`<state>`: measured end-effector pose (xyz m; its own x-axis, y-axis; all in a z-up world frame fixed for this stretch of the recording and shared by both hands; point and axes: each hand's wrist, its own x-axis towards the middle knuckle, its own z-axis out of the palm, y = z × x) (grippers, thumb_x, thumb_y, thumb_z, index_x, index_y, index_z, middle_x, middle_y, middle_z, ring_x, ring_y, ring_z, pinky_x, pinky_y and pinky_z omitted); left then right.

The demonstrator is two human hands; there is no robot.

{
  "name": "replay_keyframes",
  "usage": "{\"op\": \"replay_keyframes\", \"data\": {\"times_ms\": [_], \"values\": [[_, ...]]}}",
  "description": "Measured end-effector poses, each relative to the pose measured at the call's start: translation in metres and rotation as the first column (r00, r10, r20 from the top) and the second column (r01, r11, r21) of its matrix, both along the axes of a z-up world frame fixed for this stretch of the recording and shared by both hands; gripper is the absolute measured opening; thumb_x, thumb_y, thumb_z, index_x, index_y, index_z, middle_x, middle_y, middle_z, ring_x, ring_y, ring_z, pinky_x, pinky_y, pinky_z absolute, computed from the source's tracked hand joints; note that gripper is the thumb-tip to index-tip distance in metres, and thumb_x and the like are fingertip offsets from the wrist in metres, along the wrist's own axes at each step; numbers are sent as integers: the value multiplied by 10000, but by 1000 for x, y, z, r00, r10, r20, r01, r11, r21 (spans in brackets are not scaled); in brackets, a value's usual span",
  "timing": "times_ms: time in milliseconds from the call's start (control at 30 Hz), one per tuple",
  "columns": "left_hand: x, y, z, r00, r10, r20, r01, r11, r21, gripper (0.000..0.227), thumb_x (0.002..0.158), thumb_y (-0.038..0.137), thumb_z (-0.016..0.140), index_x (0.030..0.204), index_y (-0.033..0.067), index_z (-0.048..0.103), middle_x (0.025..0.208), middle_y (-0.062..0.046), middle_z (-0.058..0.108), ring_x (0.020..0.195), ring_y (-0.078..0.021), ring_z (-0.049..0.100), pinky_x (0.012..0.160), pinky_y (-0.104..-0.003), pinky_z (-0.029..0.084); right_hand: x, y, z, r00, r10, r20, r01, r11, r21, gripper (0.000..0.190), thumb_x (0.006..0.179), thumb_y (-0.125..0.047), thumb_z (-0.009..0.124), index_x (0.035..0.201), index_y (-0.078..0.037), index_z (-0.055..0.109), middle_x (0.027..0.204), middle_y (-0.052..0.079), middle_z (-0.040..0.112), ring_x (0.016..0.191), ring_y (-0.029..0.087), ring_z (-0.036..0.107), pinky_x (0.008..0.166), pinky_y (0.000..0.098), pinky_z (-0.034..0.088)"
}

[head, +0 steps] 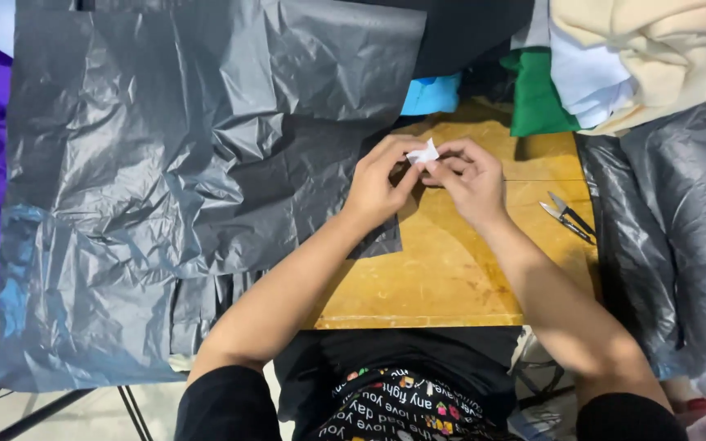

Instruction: Folding garments and packing them into black plastic shipping bags, then sealing them with tape and applying labels.

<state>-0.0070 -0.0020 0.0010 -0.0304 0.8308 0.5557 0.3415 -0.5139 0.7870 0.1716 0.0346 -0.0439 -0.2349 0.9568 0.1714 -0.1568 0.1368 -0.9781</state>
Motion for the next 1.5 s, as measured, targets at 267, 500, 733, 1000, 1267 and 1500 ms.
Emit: {"op": "replay_keyframes", "data": {"times_ms": [267, 500, 733, 1000, 1267, 1500], "values": [[-7, 1, 1, 999, -21, 33, 20, 1000, 20, 210, 917, 8, 718, 1099, 105, 758, 1059, -90, 739, 1001, -325, 733, 847, -411, 607, 0, -1, 6, 1000, 26, -2, -26, 1000, -10, 158, 1022, 9, 651, 1142, 110, 634, 952, 190, 619, 964, 315, 754, 741, 471, 669], [-7, 0, 0, 996, -59, 60, 58, 998, 18, 179, 924, 97, 757, 1091, 146, 800, 1003, -69, 769, 924, -316, 739, 838, -401, 600, 3, 3, 2, 999, 42, 16, -42, 999, -7, 140, 986, -2, 721, 1082, 90, 677, 909, 214, 698, 827, 270, 760, 663, 381, 677], [-10, 1, -2, 987, -108, 116, 112, 993, -23, 170, 934, 67, 738, 1071, 137, 810, 1009, -76, 803, 928, -333, 764, 831, -408, 602, 3, 4, 2, 996, 76, 38, -76, 997, 7, 138, 997, -25, 714, 1067, 91, 685, 824, 205, 703, 705, 229, 748, 606, 311, 648], [-10, -3, 8, 984, -110, 138, 120, 991, -66, 173, 928, 28, 739, 1071, 100, 806, 964, -101, 803, 897, -345, 768, 797, -406, 608, 0, 1, 9, 996, 74, 52, -74, 997, 6, 135, 1029, -40, 674, 1077, 85, 681, 837, 208, 710, 694, 231, 741, 607, 306, 634], [-8, -3, 3, 988, -62, 139, 78, 991, -112, 164, 948, 48, 718, 1089, 108, 777, 853, -65, 798, 821, -267, 778, 740, -361, 619, 1, 0, 4, 994, 64, 86, -69, 996, 56, 117, 1038, -35, 653, 1087, 71, 665, 816, 202, 687, 676, 238, 725, 589, 298, 620], [-5, -5, 9, 982, -53, 182, 86, 979, -184, 128, 890, 31, 778, 1000, 95, 761, 837, -92, 788, 799, -273, 781, 699, -358, 639, -1, -2, 14, 988, 73, 134, -87, 991, 100, 92, 1052, -30, 628, 1064, 58, 653, 818, 191, 678, 655, 233, 715, 598, 315, 621]]}}
